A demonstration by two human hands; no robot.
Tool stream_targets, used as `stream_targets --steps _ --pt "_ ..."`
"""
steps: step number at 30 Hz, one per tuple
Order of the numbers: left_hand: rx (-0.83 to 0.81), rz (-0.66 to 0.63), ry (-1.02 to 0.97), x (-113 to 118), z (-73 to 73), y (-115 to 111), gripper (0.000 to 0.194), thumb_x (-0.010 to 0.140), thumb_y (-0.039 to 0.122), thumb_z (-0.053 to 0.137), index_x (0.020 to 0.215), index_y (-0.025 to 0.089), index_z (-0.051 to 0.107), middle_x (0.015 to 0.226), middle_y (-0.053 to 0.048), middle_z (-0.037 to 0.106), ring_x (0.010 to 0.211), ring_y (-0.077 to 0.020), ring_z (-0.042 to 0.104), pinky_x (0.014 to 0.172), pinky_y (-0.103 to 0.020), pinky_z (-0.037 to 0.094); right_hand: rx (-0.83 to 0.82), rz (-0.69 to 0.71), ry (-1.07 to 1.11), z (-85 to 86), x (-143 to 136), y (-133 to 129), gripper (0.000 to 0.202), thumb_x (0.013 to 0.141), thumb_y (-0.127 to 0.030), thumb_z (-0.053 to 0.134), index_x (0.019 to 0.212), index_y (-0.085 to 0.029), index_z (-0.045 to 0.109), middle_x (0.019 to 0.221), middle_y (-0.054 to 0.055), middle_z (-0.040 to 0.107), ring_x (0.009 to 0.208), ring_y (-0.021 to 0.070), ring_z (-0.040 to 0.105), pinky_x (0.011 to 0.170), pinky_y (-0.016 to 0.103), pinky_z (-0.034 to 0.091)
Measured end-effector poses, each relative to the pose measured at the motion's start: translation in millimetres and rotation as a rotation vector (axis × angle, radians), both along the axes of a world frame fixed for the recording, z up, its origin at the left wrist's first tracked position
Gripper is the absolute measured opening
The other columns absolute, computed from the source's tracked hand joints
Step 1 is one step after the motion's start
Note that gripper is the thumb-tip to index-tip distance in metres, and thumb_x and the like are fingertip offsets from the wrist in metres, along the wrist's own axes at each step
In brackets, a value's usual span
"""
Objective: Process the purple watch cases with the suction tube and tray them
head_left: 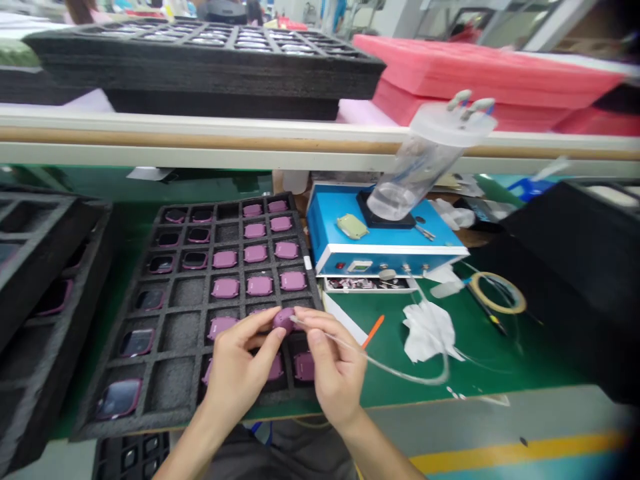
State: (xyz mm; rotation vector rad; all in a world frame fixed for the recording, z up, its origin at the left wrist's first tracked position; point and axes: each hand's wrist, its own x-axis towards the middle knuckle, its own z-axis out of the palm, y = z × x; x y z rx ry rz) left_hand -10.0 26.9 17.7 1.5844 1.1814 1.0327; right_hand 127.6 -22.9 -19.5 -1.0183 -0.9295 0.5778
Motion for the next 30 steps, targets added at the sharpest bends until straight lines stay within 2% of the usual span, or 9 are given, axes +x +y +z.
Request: stream_targets --steps 2,5,8,11,13,16,19,22,30 --pt "0.187 -0.054 0.224 -6 11.0 23 0.029 0.095 0.026 0.068 0.118 0.019 0.084 0.113 -0.01 0.085 0.098 -0.0274 0.083 0.089 -0.037 0.069 -0.016 -0.023 0.014 -4.9 0 -4 0.019 0.104 -0.023 0.063 0.108 -0.026 0.081 0.113 0.008 0.082 0.109 0.0223 0.079 0.094 0.039 0.067" --pt "0.402 -0.047 0.631 -13 31.4 91 0.038 0.1 0.02 0.056 0.13 0.021 0.079 0.131 -0.011 0.08 0.122 -0.0296 0.075 0.112 -0.044 0.058 -0.056 -0.003 0.017 -9.4 0 -8 0.017 0.103 -0.024 0.065 0.106 -0.025 0.081 0.112 0.007 0.082 0.108 0.023 0.079 0.094 0.041 0.068" --pt "0.31 -0.132 0.95 -16 43.5 173 0.043 0.098 0.013 0.052 0.131 0.019 0.078 0.134 -0.01 0.079 0.126 -0.0277 0.073 0.113 -0.037 0.053 -0.088 0.02 0.018 -9.5 -1 -10 0.015 0.102 -0.026 0.067 0.103 -0.024 0.082 0.109 0.007 0.082 0.106 0.0227 0.079 0.093 0.041 0.068" --pt "0.252 -0.195 1.023 -17 43.4 222 0.04 0.087 0.007 0.058 0.115 0.018 0.085 0.12 -0.008 0.084 0.111 -0.0255 0.078 0.102 -0.029 0.057 -0.114 0.023 0.016 -8.8 -1 -11 0.015 0.101 -0.028 0.068 0.103 -0.024 0.082 0.108 0.007 0.082 0.104 0.0218 0.079 0.092 0.04 0.069" --pt "0.274 -0.201 1.046 -23 39.2 225 0.045 0.087 0.008 0.058 0.123 0.018 0.082 0.129 -0.007 0.081 0.118 -0.024 0.075 0.106 -0.027 0.054 -0.117 0.025 0.015 -8.9 0 -11 0.015 0.101 -0.028 0.068 0.102 -0.024 0.082 0.108 0.007 0.082 0.103 0.0218 0.079 0.091 0.039 0.069" --pt "0.348 -0.131 1.082 -48 32.0 196 0.052 0.093 0.012 0.054 0.141 0.014 0.072 0.148 -0.012 0.07 0.14 -0.0274 0.062 0.122 -0.037 0.044 -0.105 0.029 0.014 -8.9 0 -11 0.015 0.101 -0.028 0.068 0.102 -0.024 0.082 0.107 0.008 0.082 0.104 0.0226 0.079 0.089 0.04 0.07" --pt "0.343 -0.108 1.146 -78 26.9 156 0.046 0.094 0.014 0.055 0.134 0.014 0.076 0.139 -0.015 0.075 0.135 -0.034 0.066 0.121 -0.047 0.047 -0.103 0.048 0.008 -7.8 1 -11 0.014 0.101 -0.027 0.069 0.102 -0.025 0.082 0.106 0.007 0.082 0.104 0.0216 0.079 0.088 0.037 0.07" --pt "0.3 -0.135 1.198 -96 24.4 135 0.046 0.092 0.015 0.061 0.135 0.02 0.077 0.14 -0.011 0.076 0.131 -0.035 0.069 0.115 -0.047 0.052 -0.109 0.069 0.02 -6.7 1 -12 0.014 0.1 -0.027 0.069 0.101 -0.024 0.082 0.104 0.007 0.082 0.103 0.0207 0.079 0.084 0.034 0.071" --pt "0.251 -0.109 1.203 -96 30.0 159 0.039 0.095 0.023 0.067 0.132 0.027 0.079 0.13 -0.008 0.081 0.122 -0.0317 0.075 0.108 -0.041 0.055 -0.15 0.046 0.019 -6.7 -2 -12 0.015 0.098 -0.032 0.072 0.1 -0.022 0.083 0.104 0.008 0.082 0.096 0.0203 0.08 0.081 0.034 0.071"
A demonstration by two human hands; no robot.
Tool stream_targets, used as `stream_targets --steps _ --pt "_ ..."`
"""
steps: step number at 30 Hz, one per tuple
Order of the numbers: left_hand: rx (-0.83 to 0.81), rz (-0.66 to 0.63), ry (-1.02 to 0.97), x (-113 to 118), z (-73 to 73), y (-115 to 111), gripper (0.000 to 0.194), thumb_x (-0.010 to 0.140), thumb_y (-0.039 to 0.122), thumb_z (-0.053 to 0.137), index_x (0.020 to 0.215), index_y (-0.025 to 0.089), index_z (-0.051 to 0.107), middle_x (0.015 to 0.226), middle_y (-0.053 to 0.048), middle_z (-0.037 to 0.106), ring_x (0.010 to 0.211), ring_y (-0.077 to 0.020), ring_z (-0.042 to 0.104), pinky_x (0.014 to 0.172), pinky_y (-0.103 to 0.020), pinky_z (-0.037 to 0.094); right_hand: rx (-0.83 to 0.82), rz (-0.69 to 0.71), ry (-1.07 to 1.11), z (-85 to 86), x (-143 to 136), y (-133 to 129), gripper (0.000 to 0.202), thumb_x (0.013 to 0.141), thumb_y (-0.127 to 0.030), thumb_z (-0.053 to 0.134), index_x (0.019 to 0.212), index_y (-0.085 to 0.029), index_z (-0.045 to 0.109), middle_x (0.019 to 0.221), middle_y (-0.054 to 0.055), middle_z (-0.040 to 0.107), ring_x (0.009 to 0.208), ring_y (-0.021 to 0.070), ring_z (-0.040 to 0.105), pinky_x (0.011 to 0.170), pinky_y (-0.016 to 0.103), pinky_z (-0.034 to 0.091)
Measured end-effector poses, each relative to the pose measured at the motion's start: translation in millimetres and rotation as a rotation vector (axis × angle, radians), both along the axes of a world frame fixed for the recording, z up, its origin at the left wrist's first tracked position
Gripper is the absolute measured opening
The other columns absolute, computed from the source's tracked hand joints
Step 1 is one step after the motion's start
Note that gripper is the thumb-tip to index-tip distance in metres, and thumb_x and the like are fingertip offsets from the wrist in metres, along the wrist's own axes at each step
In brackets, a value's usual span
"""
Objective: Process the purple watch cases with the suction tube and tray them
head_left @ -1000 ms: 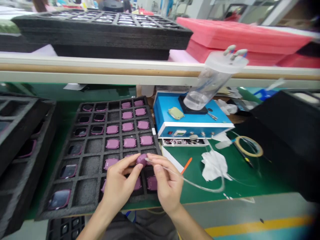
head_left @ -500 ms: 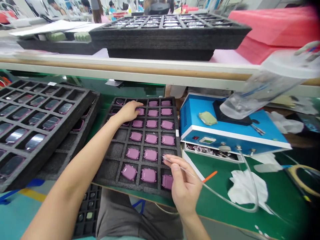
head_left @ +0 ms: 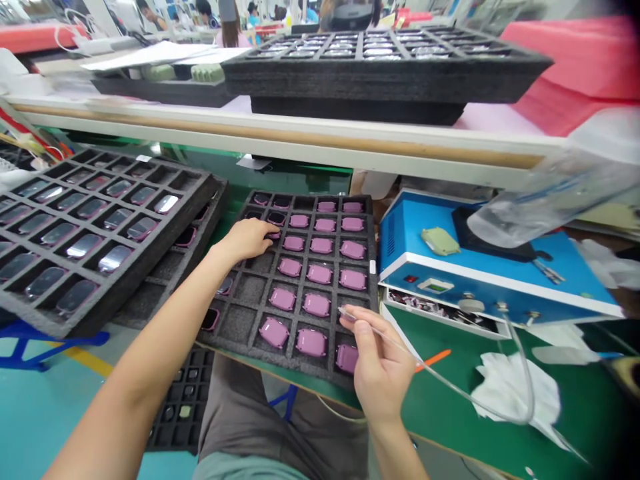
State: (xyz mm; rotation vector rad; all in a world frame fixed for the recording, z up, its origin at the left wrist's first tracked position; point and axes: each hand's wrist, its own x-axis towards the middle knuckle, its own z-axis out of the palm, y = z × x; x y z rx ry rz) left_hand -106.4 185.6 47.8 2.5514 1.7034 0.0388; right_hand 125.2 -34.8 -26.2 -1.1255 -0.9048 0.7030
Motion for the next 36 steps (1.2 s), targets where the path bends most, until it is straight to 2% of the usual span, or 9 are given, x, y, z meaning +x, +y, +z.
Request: stream_targets --steps 3,5,7,8,11,14,20,26,36 --pt "0.068 0.048 -0.056 5 3.2 -9 0.036 0.101 0.021 0.057 0.13 0.02 0.079 0.126 -0.015 0.081 0.121 -0.034 0.075 0.11 -0.047 0.054 0.004 -0.013 -0.006 1.1 -1 1 0.016 0.098 -0.033 0.072 0.1 -0.022 0.083 0.103 0.008 0.082 0.094 0.02 0.08 0.079 0.032 0.072" --pt "0.116 0.067 -0.107 13 3.0 -31 0.038 0.103 0.021 0.054 0.133 0.017 0.077 0.127 -0.016 0.08 0.122 -0.0332 0.074 0.11 -0.047 0.054 0.016 -0.026 0.001 1.8 -1 2 0.015 0.099 -0.033 0.072 0.101 -0.023 0.083 0.103 0.007 0.082 0.095 0.0198 0.08 0.079 0.032 0.072" --pt "0.119 0.078 -0.297 27 -1.3 -64 0.038 0.104 0.024 0.054 0.135 0.016 0.075 0.129 -0.014 0.08 0.12 -0.0296 0.075 0.107 -0.042 0.057 0.039 -0.037 0.012 2.5 -2 2 0.015 0.099 -0.031 0.071 0.101 -0.023 0.083 0.103 0.007 0.082 0.096 0.0199 0.08 0.079 0.032 0.072" --pt "0.075 0.093 -0.516 36 -5.1 -83 0.037 0.103 0.025 0.057 0.132 0.015 0.076 0.127 -0.013 0.081 0.115 -0.0279 0.077 0.103 -0.039 0.059 0.053 -0.042 0.016 2.7 -2 2 0.014 0.1 -0.03 0.07 0.102 -0.023 0.083 0.103 0.007 0.082 0.097 0.0201 0.08 0.079 0.033 0.072" --pt "-0.25 0.141 -1.089 66 -19.8 -136 0.034 0.095 0.031 0.068 0.122 0.013 0.08 0.113 -0.012 0.085 0.098 -0.0262 0.082 0.089 -0.035 0.066 0.1 -0.062 0.011 2.5 -1 2 0.015 0.101 -0.026 0.068 0.103 -0.024 0.082 0.106 0.007 0.081 0.101 0.0213 0.08 0.086 0.038 0.071" --pt "-0.44 0.214 -1.333 91 -31.7 -164 0.032 0.087 0.031 0.076 0.113 0.013 0.082 0.109 -0.011 0.086 0.095 -0.0257 0.083 0.085 -0.032 0.067 0.11 -0.064 -0.027 1.5 2 2 0.016 0.102 -0.024 0.065 0.103 -0.024 0.081 0.109 0.007 0.082 0.107 0.0234 0.08 0.095 0.043 0.069" --pt "-0.498 0.256 -1.494 106 -35.4 -167 0.025 0.082 0.029 0.083 0.103 0.016 0.085 0.103 -0.009 0.087 0.092 -0.0251 0.084 0.087 -0.032 0.069 0.059 -0.061 -0.087 2.8 4 3 0.015 0.102 -0.024 0.065 0.105 -0.024 0.08 0.109 0.007 0.083 0.109 0.0237 0.08 0.098 0.045 0.068" --pt "-0.526 0.282 -1.496 104 -33.7 -168 0.024 0.08 0.032 0.086 0.1 0.019 0.086 0.103 -0.009 0.087 0.091 -0.0271 0.084 0.087 -0.036 0.07 0.042 -0.048 -0.107 4.0 4 3 0.016 0.102 -0.023 0.065 0.105 -0.025 0.08 0.11 0.007 0.083 0.11 0.0242 0.079 0.099 0.048 0.067" --pt "-0.518 0.263 -1.505 104 -36.2 -167 0.021 0.083 0.026 0.082 0.102 0.018 0.085 0.103 -0.008 0.087 0.089 -0.0245 0.084 0.084 -0.031 0.07 0.032 -0.048 -0.116 4.2 5 3 0.016 0.102 -0.023 0.065 0.105 -0.025 0.08 0.11 0.007 0.083 0.11 0.0248 0.079 0.099 0.049 0.067"
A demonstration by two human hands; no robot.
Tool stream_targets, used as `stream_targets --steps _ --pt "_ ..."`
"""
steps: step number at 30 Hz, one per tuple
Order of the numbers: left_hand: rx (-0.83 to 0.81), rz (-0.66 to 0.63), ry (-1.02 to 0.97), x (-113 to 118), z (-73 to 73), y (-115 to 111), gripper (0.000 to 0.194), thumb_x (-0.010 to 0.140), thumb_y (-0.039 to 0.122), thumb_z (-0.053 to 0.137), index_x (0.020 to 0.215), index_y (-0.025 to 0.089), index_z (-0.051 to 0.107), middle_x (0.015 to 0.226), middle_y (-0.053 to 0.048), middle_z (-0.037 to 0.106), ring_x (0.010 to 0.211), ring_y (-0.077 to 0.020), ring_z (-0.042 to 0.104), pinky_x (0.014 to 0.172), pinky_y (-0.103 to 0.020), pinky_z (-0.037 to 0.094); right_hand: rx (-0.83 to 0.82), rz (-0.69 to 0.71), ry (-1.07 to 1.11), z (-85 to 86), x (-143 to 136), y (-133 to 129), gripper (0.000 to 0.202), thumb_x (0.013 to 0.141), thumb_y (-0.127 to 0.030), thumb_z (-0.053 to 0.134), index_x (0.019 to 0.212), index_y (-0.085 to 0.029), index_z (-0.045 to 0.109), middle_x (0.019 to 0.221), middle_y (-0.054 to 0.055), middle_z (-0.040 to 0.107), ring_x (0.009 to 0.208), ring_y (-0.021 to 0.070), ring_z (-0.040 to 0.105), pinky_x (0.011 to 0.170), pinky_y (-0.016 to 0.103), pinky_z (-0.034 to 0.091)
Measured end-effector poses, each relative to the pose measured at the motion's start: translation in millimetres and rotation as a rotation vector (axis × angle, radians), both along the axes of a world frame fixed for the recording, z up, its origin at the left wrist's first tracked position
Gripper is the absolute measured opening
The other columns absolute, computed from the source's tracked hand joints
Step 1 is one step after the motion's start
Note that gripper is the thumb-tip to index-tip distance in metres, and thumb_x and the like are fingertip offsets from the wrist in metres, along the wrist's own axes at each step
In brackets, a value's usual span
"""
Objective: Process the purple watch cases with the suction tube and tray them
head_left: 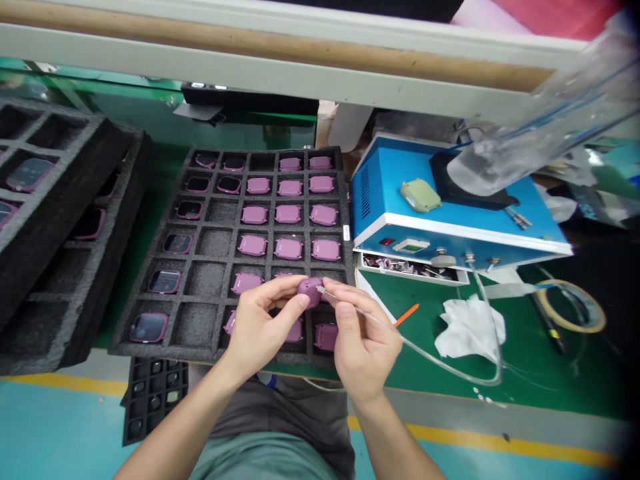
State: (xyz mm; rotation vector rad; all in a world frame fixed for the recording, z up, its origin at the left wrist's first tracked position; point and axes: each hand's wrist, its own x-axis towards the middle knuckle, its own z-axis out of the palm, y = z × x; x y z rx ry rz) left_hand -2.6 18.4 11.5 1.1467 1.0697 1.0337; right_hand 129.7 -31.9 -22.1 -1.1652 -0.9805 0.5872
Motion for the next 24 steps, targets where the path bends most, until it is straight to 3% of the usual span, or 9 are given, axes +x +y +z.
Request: stream_targets --steps 24 --pt "0.069 0.023 0.118 -3.0 -0.8 2.4 0.024 0.083 0.031 0.083 0.105 0.021 0.088 0.106 -0.007 0.087 0.09 -0.0243 0.083 0.079 -0.028 0.068 0.017 0.005 -0.039 3.1 1.8 3.3 0.018 0.102 -0.02 0.064 0.105 -0.026 0.081 0.11 0.006 0.083 0.109 0.021 0.079 0.099 0.042 0.066"
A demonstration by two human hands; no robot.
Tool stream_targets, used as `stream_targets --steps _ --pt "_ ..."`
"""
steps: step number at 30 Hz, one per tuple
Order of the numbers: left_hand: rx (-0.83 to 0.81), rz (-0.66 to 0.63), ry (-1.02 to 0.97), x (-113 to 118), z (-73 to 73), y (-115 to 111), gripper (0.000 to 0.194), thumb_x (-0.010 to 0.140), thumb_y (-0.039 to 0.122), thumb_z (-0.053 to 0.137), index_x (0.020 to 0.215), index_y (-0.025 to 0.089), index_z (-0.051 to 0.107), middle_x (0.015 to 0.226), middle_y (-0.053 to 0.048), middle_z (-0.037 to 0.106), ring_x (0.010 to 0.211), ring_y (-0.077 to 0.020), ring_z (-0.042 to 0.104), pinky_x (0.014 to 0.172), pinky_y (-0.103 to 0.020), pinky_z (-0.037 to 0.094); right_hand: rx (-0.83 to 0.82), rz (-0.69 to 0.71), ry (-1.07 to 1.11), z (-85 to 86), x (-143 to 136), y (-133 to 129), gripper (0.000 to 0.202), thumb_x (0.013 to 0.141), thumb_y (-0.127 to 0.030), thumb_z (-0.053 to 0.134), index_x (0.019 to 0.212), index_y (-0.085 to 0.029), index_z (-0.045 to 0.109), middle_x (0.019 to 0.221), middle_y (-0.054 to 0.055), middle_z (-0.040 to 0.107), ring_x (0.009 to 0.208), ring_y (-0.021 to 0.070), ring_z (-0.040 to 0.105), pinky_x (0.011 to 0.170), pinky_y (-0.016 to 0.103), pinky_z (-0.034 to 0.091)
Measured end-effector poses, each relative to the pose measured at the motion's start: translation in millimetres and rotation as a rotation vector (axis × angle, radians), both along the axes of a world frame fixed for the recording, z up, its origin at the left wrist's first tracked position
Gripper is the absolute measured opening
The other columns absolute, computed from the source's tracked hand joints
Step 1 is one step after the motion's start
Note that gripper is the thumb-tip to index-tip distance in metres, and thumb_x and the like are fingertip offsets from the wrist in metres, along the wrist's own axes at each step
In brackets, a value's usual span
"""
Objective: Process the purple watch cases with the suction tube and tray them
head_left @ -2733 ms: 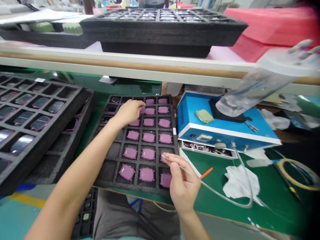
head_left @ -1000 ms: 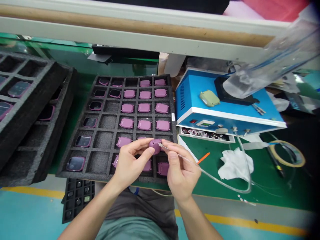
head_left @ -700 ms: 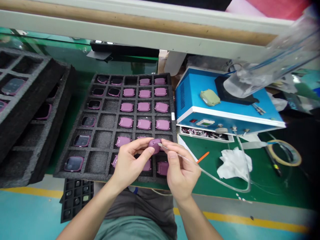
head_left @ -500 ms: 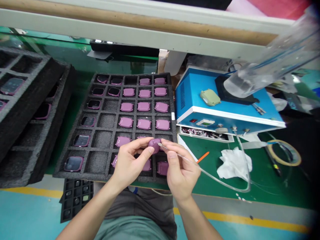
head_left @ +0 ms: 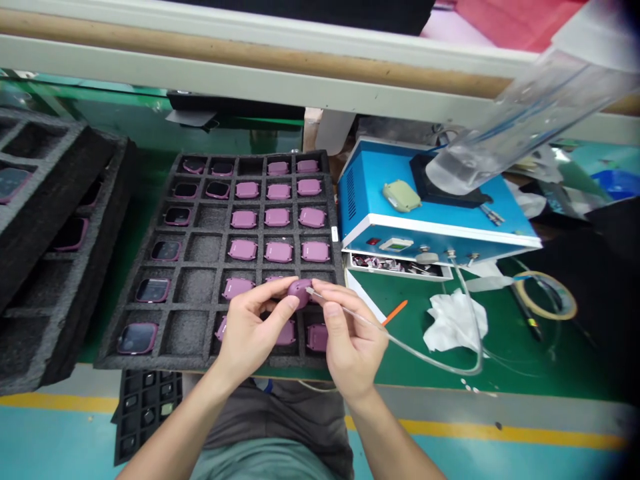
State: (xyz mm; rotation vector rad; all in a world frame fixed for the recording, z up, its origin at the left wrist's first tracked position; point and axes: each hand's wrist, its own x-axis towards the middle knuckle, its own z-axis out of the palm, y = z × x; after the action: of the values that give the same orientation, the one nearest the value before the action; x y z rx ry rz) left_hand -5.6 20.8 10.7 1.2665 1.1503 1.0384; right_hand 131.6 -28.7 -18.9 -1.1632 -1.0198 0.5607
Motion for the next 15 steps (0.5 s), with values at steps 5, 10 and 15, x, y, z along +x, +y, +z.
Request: stream_targets --steps 5,10,15 --pt "-0.001 0.0 0.015 -0.5 0.8 0.3 0.025 0.083 0.032 0.083 0.105 0.021 0.089 0.107 -0.008 0.086 0.093 -0.0262 0.083 0.08 -0.03 0.069 -0.007 -0.001 0.005 0.3 -0.3 0.2 0.017 0.102 -0.022 0.065 0.104 -0.025 0.081 0.11 0.007 0.084 0.11 0.0227 0.079 0.098 0.044 0.067" --pt "-0.002 -0.002 0.027 -0.8 0.2 1.4 0.026 0.083 0.035 0.084 0.105 0.022 0.089 0.107 -0.008 0.086 0.092 -0.0268 0.083 0.079 -0.031 0.069 -0.005 0.006 0.018 -0.2 -1.1 1.0 0.016 0.101 -0.023 0.064 0.103 -0.025 0.08 0.11 0.007 0.083 0.109 0.0229 0.079 0.098 0.044 0.067" --pt "0.016 0.012 0.055 -1.9 0.1 3.5 0.03 0.08 0.039 0.087 0.106 0.023 0.089 0.108 -0.008 0.086 0.092 -0.0276 0.083 0.081 -0.033 0.07 0.021 0.004 0.012 4.8 -1.1 6.4 0.017 0.101 -0.023 0.063 0.102 -0.025 0.08 0.107 0.008 0.084 0.104 0.0221 0.08 0.093 0.04 0.069"
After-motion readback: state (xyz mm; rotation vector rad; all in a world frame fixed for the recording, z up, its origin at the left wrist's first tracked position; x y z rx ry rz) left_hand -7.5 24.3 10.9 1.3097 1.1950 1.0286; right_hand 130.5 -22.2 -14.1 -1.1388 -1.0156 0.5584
